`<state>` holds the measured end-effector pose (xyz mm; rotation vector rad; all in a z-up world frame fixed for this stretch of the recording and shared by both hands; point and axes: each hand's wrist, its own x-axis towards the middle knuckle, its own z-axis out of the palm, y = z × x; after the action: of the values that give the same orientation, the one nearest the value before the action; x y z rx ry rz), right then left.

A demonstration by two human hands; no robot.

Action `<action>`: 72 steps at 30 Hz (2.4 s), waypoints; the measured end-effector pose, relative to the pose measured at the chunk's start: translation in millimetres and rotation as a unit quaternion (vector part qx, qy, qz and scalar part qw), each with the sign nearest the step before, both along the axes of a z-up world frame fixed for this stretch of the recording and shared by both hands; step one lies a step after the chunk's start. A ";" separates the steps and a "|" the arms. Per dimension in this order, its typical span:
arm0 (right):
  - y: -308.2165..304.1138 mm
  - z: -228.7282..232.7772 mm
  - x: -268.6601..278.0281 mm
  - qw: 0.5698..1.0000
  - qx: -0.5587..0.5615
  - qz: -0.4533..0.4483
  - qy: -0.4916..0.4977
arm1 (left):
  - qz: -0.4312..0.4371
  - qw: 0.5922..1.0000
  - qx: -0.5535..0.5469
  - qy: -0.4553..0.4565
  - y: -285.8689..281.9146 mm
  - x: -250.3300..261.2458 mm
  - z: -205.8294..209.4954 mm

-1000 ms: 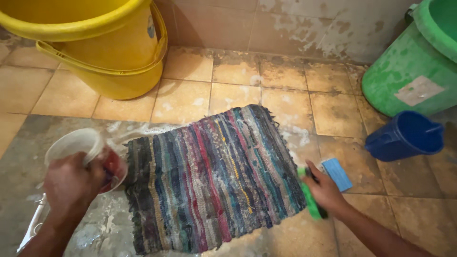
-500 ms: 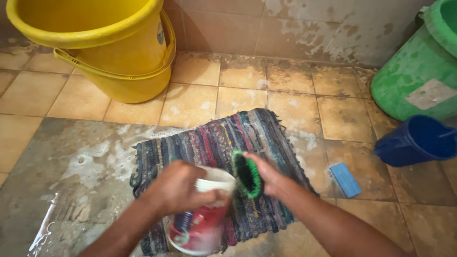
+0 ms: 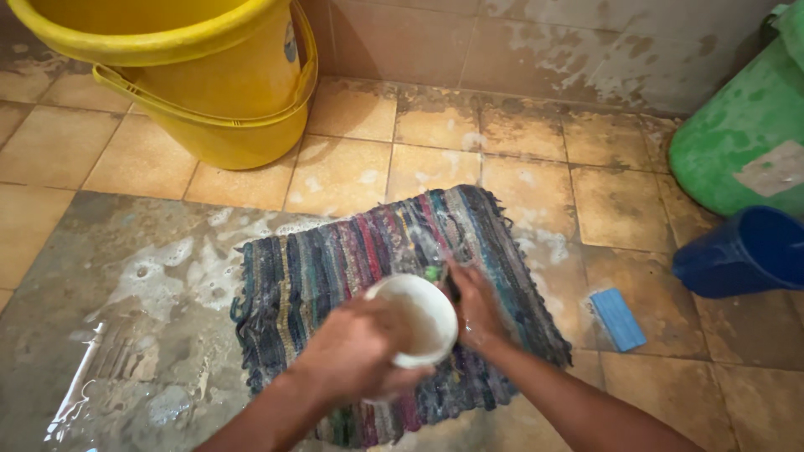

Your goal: The person pours a liquid from a small container onto a striped rug laid on a tiled floor. They then scrub the rug with a green brush, creating suds, and repeatedly dip the brush into a yellow bucket to wet it. The person scrubs different sections of the rug and flips it over to clean the other side.

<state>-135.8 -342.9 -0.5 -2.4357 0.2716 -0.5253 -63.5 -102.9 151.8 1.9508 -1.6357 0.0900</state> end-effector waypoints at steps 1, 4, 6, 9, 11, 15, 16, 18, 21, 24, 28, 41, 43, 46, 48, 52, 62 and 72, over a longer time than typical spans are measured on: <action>1.9 7.9 -5.7 0.999 -0.048 -0.002 0.010 | 0.022 0.999 -0.031 -0.009 4.0 8.2 -7.7; 10.9 25.5 -30.5 0.977 -0.191 0.091 0.022 | 0.121 0.992 -0.021 -0.031 21.4 25.7 -25.5; 13.4 32.7 -47.3 0.919 -0.275 0.282 0.003 | 0.185 0.981 -0.027 -0.058 33.8 37.6 -31.2; -17.8 35.0 -19.3 0.973 -0.138 -0.001 0.183 | 0.263 0.957 -0.080 -0.093 45.2 49.0 -39.9; -17.6 31.8 -9.8 0.976 -0.172 -0.037 0.131 | 0.314 0.941 -0.072 -0.106 55.9 58.0 -40.6; 11.9 21.8 -46.6 0.929 -0.289 0.231 -0.018 | 0.378 0.913 -0.071 -0.138 75.0 77.6 -45.7; 5.0 21.6 -49.2 0.937 -0.256 0.238 0.019 | 0.390 0.908 -0.059 -0.142 84.5 81.6 -48.5; -16.1 25.4 -43.1 0.946 -0.188 0.248 0.085 | 0.409 0.897 -0.044 -0.162 99.9 85.8 -55.4; -21.7 30.3 -27.8 0.952 -0.253 -0.006 0.170 | 0.427 0.885 -0.029 -0.182 120.2 85.4 -67.2; -0.9 34.1 -35.2 0.950 -0.275 0.073 0.128 | 0.445 0.880 -0.014 -0.166 133.8 84.5 -77.7; 3.7 36.6 -64.4 0.936 -0.264 0.227 0.048 | 0.475 0.867 0.033 -0.146 145.6 79.5 -84.1; -17.8 25.8 -64.5 0.956 -0.246 0.130 0.090 | 0.144 0.934 0.302 0.126 -5.0 -25.4 -97.4; -31.4 24.4 -51.1 0.962 -0.238 0.003 0.137 | 0.175 0.907 0.342 0.176 -19.5 -33.3 -100.8; -15.4 25.3 -47.2 0.938 -0.170 -0.133 0.270 | 0.200 0.871 0.399 0.204 -27.3 -34.1 -99.5; -0.2 27.0 -48.3 0.921 0.004 -0.124 0.370 | 0.196 0.856 0.429 0.213 -33.0 -30.6 -97.1; -27.0 45.4 -58.4 0.980 -0.089 -0.049 0.170 | 0.204 0.863 0.411 0.212 -34.6 -28.4 -104.5; -53.2 21.2 -70.2 0.967 -0.087 -0.118 0.208 | 0.187 0.853 0.434 0.220 -28.1 -26.8 -90.1; -77.3 27.8 -74.0 0.916 -0.244 -0.204 0.246 | 0.189 0.844 0.460 0.198 -28.4 -24.1 -101.8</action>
<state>-209.8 -420.1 27.2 -2.9939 0.9784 -0.1382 -87.6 -131.3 49.9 2.7075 -1.0432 -1.0635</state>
